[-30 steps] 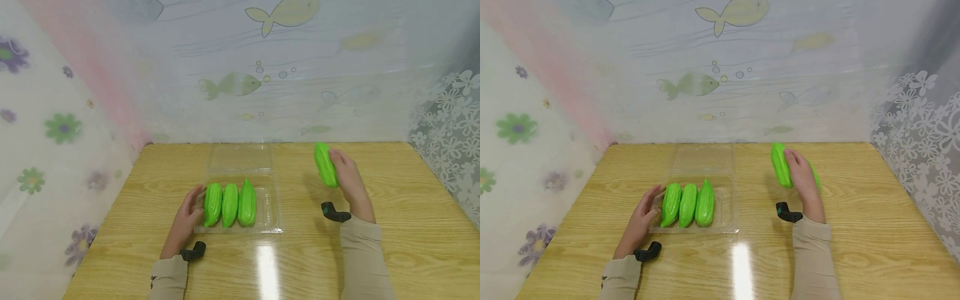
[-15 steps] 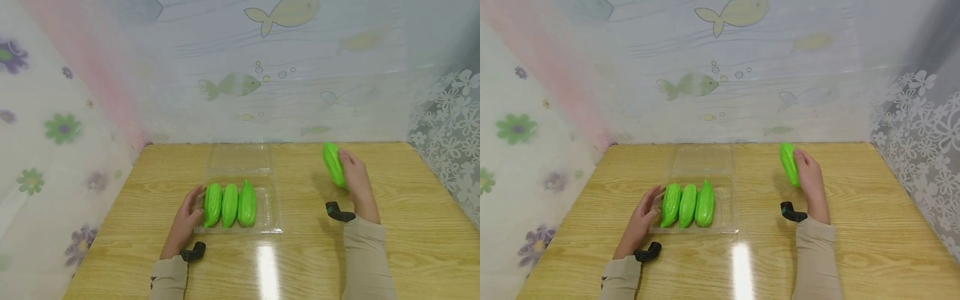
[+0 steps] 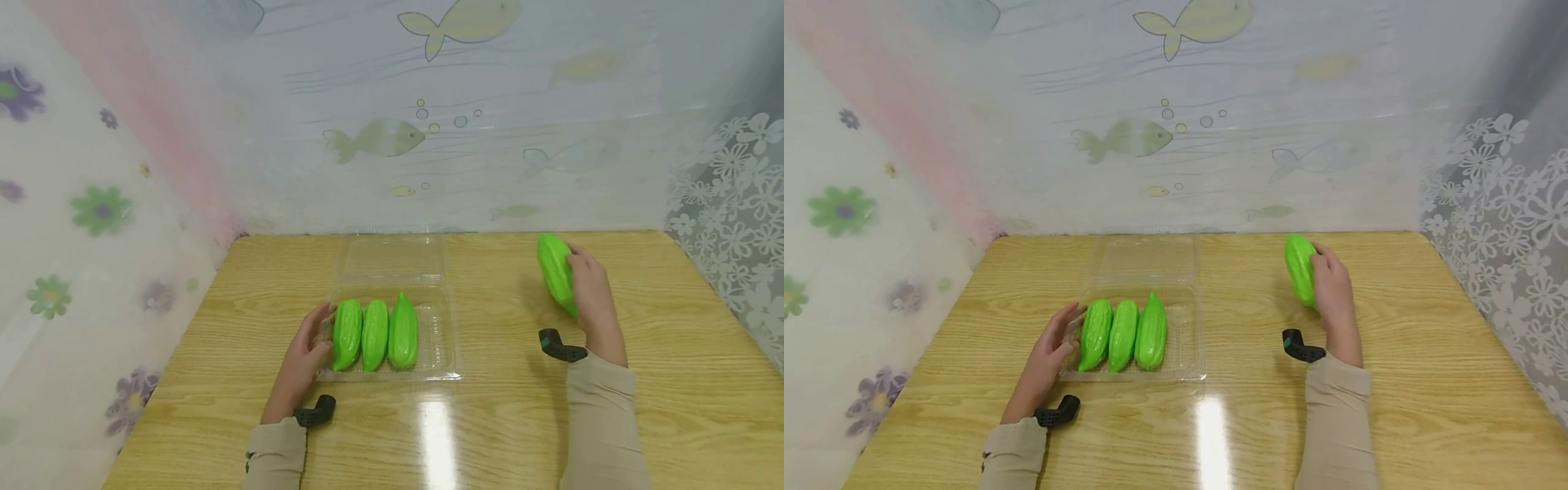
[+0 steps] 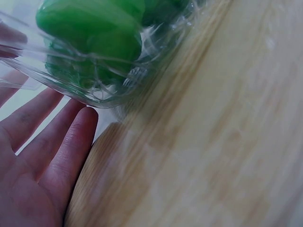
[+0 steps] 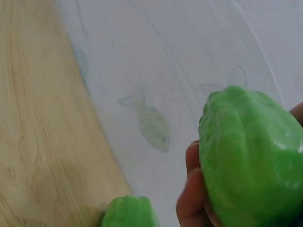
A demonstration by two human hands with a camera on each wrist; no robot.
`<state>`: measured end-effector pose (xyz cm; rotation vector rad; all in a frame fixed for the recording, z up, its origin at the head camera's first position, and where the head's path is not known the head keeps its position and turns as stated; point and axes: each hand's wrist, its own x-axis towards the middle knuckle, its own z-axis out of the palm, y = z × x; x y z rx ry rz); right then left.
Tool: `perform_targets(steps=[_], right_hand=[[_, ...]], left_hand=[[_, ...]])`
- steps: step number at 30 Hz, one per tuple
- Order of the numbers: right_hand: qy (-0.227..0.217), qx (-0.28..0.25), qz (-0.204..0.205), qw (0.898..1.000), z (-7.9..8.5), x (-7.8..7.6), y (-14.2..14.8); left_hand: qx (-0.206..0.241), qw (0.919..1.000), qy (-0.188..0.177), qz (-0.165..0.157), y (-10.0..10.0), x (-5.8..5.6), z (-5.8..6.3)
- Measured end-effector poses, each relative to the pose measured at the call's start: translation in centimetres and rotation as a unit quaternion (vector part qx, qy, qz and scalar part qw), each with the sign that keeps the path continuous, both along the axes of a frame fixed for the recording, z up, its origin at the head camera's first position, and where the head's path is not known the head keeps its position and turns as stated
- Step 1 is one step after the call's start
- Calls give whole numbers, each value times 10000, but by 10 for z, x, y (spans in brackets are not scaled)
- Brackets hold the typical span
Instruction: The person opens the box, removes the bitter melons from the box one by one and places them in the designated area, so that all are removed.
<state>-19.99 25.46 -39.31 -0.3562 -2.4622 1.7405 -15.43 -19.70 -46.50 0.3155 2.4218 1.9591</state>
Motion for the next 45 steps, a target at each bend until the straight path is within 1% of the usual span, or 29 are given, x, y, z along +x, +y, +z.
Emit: perform_targets(steps=[3,10,15,17,21,24,28,32,34,35,39,45], right_hand=[[-4,10,-153,9999,-1,1,2],[49,-3,-192,9998,-3,3,9],[93,-103,-381,9992,-5,3,13],[71,-173,-487,9986,-5,3,15],[-2,-382,-714,9967,-5,3,20],[64,-575,-918,9941,-5,4,23],[174,-740,-1198,9899,-7,5,26],[236,-1030,-1515,9828,-10,5,29],[256,-1269,-1630,9781,-13,5,30],[274,-1426,-1679,9751,-14,5,31],[218,-1776,-1763,9679,-18,3,34],[71,-1828,-1914,9643,-23,2,38]], left_hand=[[-21,10000,-15,-28,0,0,0],[-16,10000,-32,25,0,1,-1],[4,10000,-65,-2,0,1,0],[41,9999,-100,-32,0,2,2],[64,9998,-156,-70,4,5,12],[3,9999,-159,-48,7,9,19],[-82,9998,-167,3,9,11,24],[-94,9998,-180,12,9,11,25],[-86,9998,-171,5,9,11,25],[-86,9998,-160,-1,9,11,26],[-101,9999,-125,-9,8,10,27],[-91,9999,-88,-32,8,10,27]])
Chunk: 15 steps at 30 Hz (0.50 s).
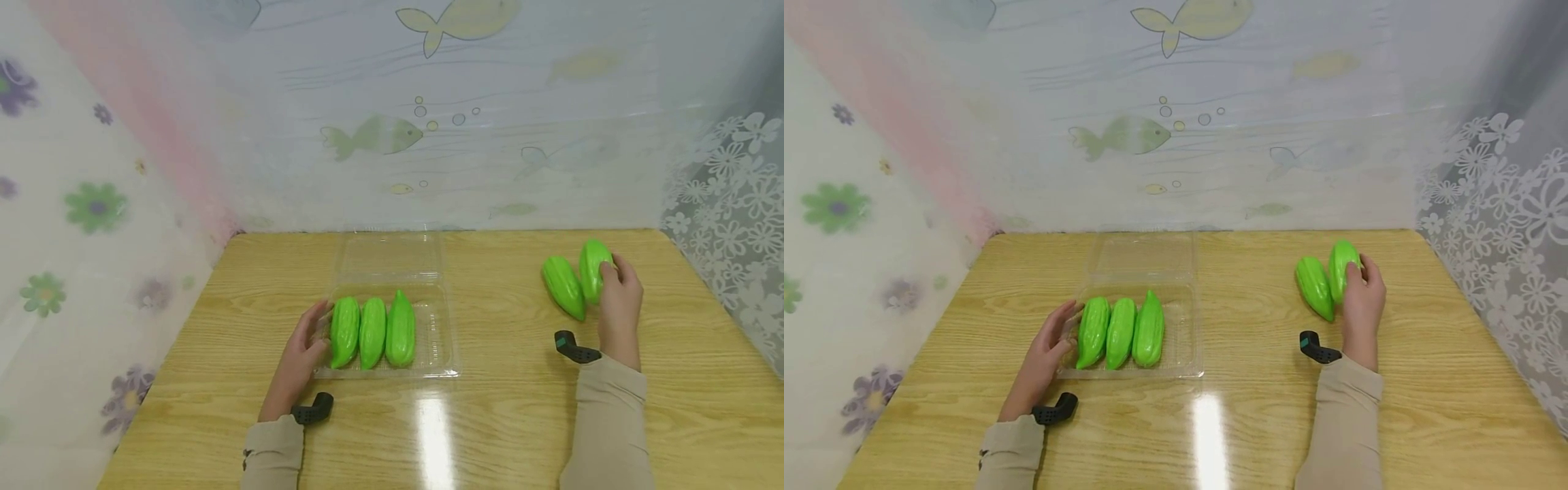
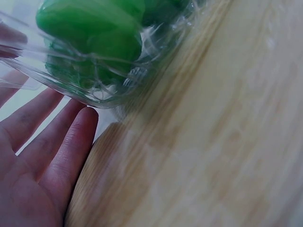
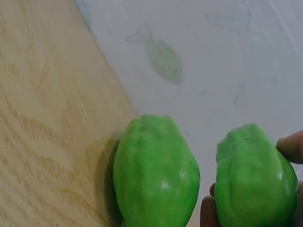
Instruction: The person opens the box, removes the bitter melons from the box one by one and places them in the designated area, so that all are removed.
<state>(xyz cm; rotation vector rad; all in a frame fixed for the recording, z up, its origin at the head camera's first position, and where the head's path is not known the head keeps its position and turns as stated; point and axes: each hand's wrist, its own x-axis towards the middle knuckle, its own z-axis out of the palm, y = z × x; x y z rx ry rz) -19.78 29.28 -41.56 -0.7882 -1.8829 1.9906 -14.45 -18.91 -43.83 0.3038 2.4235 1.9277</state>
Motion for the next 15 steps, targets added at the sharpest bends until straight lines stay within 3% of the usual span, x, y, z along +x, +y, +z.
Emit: perform_targets(steps=[5,11,15], right_hand=[[-304,-118,-87,9994,-5,-1,3],[-198,-594,-339,9975,-12,0,8],[-268,-683,-251,9970,-16,1,11]], left_hand=[[30,10000,-34,33,0,0,-1],[26,10000,-16,-5,0,-1,-2],[104,9999,-57,-5,-3,-3,-7]])
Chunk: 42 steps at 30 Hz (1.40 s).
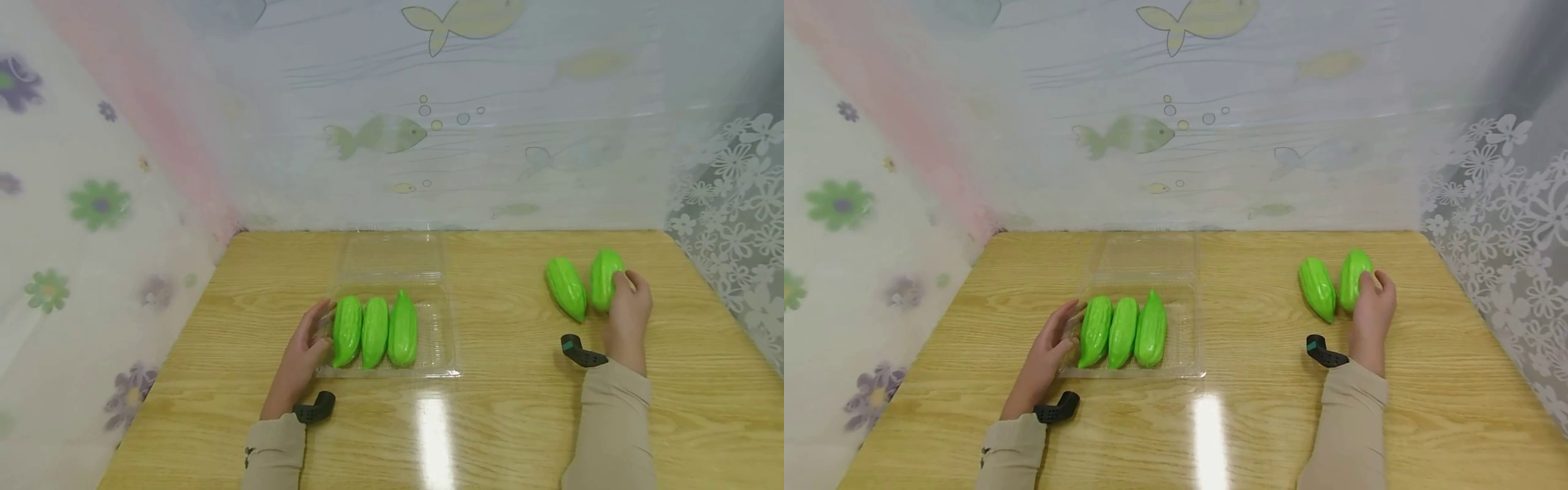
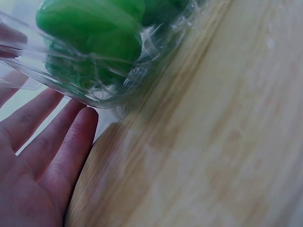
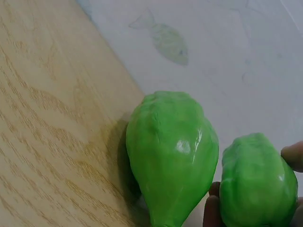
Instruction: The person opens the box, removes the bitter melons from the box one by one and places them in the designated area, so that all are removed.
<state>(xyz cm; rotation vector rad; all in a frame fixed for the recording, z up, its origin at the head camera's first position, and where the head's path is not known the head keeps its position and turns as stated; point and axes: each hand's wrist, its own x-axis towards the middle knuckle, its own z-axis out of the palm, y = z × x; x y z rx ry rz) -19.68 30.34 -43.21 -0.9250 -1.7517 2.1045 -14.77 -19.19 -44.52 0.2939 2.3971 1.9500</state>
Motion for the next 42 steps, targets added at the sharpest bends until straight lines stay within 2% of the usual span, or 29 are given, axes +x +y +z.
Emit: perform_targets(steps=[4,9,19,24,29,37,42], right_hand=[[-52,66,125,9999,-3,-1,1],[-166,101,202,9996,-4,-3,2],[-366,797,523,9948,-7,-2,0],[-421,982,638,9922,-7,-1,0],[-506,1109,745,9897,-7,-2,0],[-526,1188,835,9880,-9,-3,0],[-596,1236,752,9877,-10,-3,1]], left_hand=[[11,10000,-19,27,-4,-4,-10],[-61,9999,123,8,-6,-8,-21],[1,9999,151,38,-6,-8,-23],[22,9999,132,-8,-6,-8,-22],[63,9998,116,-115,-6,-8,-18],[1,9999,88,-103,1,2,4],[-92,9996,194,-176,1,2,5]])
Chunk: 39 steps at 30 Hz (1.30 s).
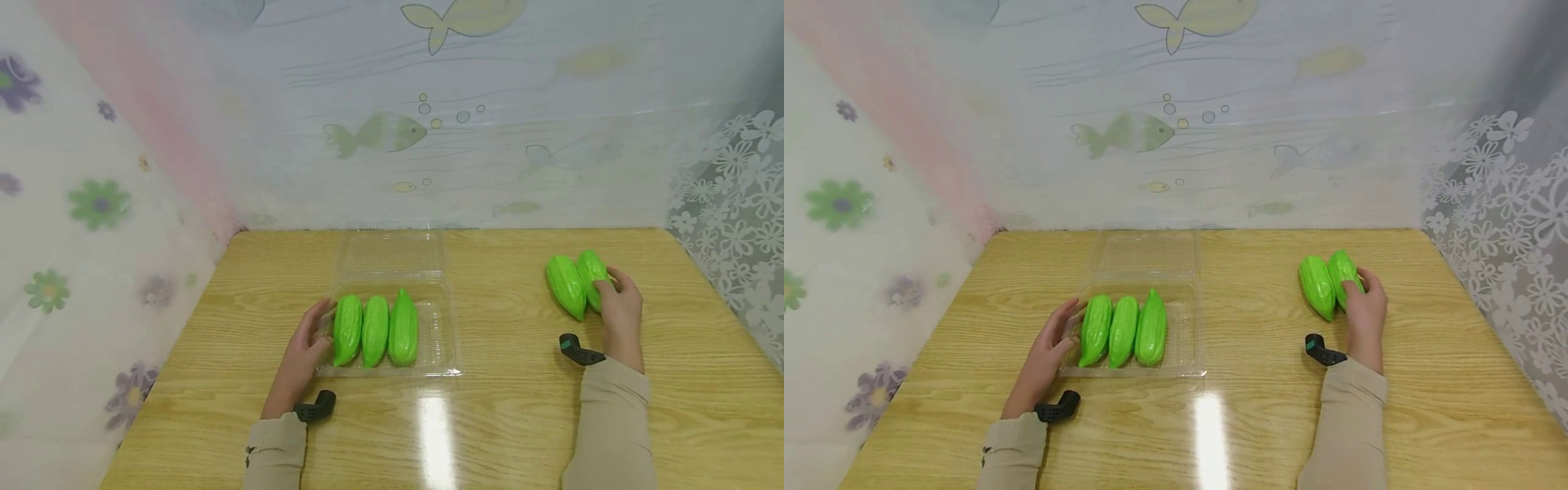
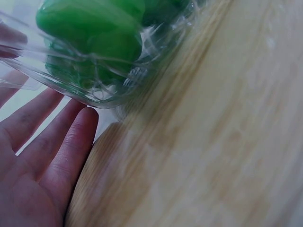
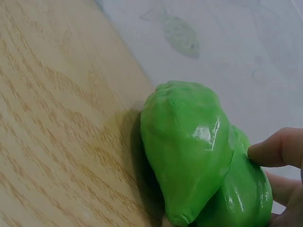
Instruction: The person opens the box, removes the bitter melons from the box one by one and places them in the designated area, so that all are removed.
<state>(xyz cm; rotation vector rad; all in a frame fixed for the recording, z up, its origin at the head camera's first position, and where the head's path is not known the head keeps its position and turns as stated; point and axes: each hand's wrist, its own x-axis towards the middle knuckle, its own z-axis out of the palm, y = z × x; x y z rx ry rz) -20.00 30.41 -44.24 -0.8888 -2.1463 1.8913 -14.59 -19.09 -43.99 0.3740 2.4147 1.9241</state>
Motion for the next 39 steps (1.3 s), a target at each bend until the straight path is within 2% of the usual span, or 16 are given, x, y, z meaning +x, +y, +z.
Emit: perform_targets(steps=[13,24,29,34,39], right_hand=[[-71,104,109,9999,1,-1,-1],[-135,273,56,9995,1,-2,0],[-153,359,51,9992,0,-2,-1],[-145,423,-5,9990,0,-3,-1],[-148,372,-76,9992,0,-2,0]], left_hand=[[23,9997,-140,184,2,0,2],[13,10000,-57,29,1,0,2],[-8,9998,-143,132,3,1,4],[25,9996,-222,194,1,-1,-1],[71,9996,-208,167,-4,-6,-15]])
